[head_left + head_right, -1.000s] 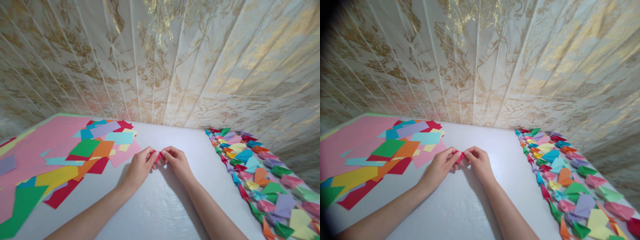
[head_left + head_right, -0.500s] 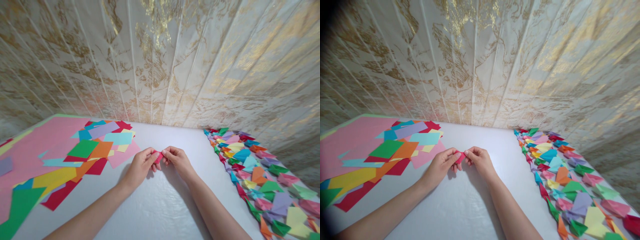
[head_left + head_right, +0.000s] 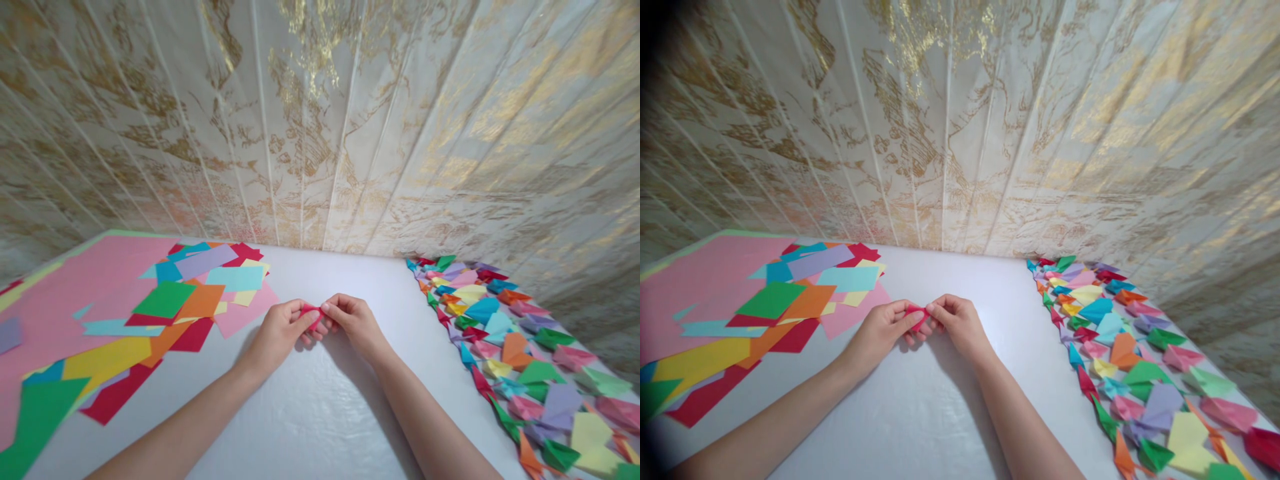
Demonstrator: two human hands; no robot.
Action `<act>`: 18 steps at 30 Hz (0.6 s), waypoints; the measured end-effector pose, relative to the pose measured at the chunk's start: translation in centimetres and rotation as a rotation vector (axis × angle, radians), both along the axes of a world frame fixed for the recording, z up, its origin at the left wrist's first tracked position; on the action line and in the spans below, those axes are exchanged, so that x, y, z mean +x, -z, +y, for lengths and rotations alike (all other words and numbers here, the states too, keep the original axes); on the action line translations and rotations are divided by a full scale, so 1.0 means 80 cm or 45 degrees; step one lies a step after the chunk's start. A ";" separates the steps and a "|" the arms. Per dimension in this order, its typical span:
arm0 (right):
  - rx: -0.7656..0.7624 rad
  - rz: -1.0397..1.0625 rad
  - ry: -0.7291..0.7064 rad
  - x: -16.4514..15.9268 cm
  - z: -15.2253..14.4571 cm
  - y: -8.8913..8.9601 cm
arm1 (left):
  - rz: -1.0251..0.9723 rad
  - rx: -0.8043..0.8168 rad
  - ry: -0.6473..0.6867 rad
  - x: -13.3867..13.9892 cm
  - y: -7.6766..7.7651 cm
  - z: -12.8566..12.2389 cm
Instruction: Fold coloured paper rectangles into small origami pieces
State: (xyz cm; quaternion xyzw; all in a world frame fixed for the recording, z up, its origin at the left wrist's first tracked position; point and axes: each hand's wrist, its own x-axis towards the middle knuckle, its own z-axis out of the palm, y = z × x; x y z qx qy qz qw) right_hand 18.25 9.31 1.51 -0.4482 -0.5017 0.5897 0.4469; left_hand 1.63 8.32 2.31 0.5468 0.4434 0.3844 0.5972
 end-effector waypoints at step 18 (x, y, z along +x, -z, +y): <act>0.081 -0.077 -0.094 0.002 -0.005 -0.015 | -0.052 0.035 0.024 -0.003 -0.011 -0.005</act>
